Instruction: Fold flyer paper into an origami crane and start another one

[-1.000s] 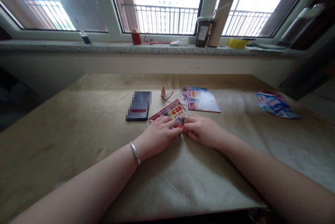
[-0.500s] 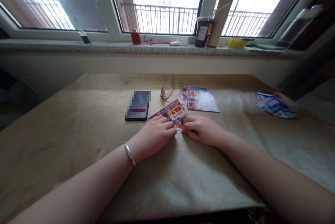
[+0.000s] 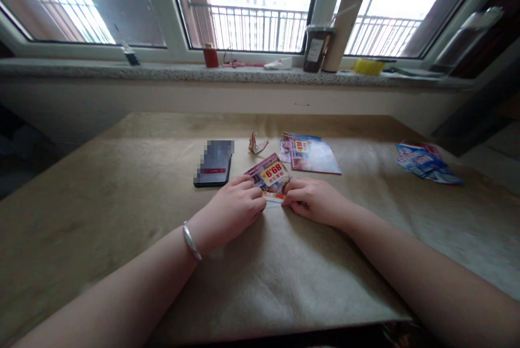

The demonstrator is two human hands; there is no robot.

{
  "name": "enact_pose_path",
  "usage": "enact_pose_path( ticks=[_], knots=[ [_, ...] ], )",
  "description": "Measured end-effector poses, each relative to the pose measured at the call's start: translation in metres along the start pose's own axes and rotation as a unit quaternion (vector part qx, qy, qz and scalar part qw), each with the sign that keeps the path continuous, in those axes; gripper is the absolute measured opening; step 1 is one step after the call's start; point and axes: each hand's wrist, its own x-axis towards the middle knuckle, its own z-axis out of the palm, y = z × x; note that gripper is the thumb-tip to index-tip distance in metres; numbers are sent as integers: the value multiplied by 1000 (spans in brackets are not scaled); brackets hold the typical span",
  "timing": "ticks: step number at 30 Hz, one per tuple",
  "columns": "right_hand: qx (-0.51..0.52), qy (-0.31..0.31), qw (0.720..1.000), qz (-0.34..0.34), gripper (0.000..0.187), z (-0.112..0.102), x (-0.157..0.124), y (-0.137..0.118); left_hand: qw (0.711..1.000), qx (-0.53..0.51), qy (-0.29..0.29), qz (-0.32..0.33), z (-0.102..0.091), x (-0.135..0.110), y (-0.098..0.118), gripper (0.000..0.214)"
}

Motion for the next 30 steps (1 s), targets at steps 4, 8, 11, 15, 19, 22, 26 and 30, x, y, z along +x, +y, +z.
enact_pose_path(
  ticks=[4, 8, 11, 15, 19, 22, 26, 30],
  knots=[
    [-6, -4, 1000, -4, 20, 0, -1, 1, 1000, 2, -21, -3, -2, -1, -2, 16],
    [-18, -10, 1000, -4, 20, 0, -1, 1, 999, 3, -34, 2, -3, -3, -4, 17],
    [-27, -14, 999, -9, 20, 0, -1, 1, 999, -3, -49, -1, -6, -4, -5, 17],
    [-32, -19, 999, -14, 20, 0, -2, 2, 998, -14, -63, -8, -8, -7, -6, 15],
    [-39, -20, 999, -21, 21, 0, -3, 3, 997, -33, -67, -30, -7, -10, -9, 14],
    [-50, -15, 998, -29, 20, -1, -3, 3, 995, -54, -81, -37, -8, -11, -11, 13],
    [-51, -8, 998, -37, 21, -1, -4, 3, 993, -63, -95, -31, -12, -11, -13, 12],
    [-52, -4, 998, -36, 22, -2, -4, 4, 992, -88, -83, -30, -15, -11, -14, 15]
  ],
)
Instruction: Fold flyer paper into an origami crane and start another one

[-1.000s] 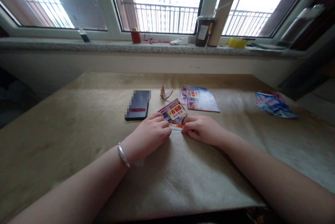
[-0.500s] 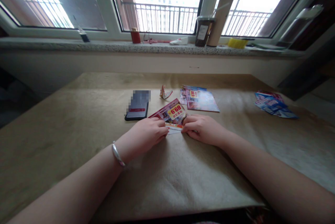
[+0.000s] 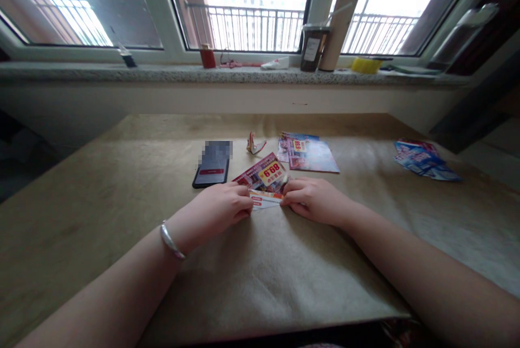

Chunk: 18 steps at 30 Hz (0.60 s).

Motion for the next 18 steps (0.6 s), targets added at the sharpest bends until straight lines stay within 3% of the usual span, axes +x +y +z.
enact_pose_path(
  ticks=[18],
  knots=[
    [-66, -32, 997, -27, 23, -3, -1, -3, 999, -41, -29, -15, -7, -3, -1, 24]
  ],
)
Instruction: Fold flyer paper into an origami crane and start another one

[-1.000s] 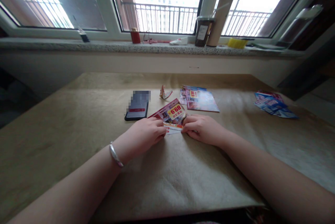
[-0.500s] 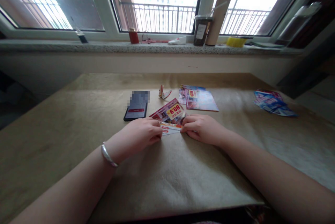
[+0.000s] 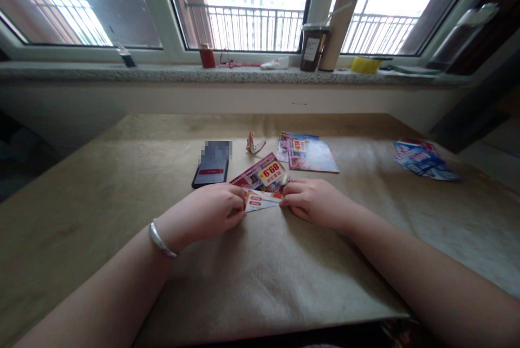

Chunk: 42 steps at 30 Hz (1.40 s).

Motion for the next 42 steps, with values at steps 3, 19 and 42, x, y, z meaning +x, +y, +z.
enact_pose_path(
  ticks=[3, 19, 42],
  knots=[
    [6, 9, 1000, 1, 22, 1, 0, 0, 1000, -1, -5, 2, -1, 0, 1, 21],
    [50, 28, 998, -33, 25, 6, 6, -6, 1000, 5, 5, -5, 4, 0, 3, 14],
    [-12, 45, 998, 41, 23, -2, 1, 4, 996, 55, 77, -1, 19, 5, 3, 29]
  ],
)
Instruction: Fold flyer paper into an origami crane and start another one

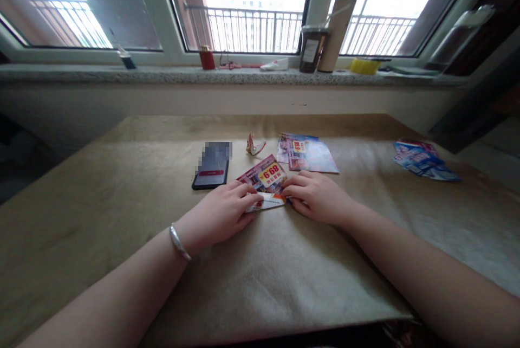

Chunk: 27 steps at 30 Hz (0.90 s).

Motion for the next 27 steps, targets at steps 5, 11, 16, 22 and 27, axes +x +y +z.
enact_pose_path(
  ticks=[5, 11, 16, 22, 27],
  knots=[
    [6, 57, 998, 13, 27, 1, 0, 0, 1000, -12, 7, 28, 3, 1, -1, 29],
    [12, 75, 995, 62, 42, 3, -1, 1, 998, -32, 27, 44, 7, 2, -4, 25],
    [18, 45, 996, 76, 46, 6, -1, 3, 998, -31, 28, 46, 8, 2, -5, 27],
    [47, 30, 997, 55, 46, 5, 0, 2, 998, -21, 30, 52, 9, 3, -5, 32],
    [42, 24, 997, 62, 37, 4, 0, 1, 997, -17, 55, 46, 11, 3, -6, 28]
  ],
)
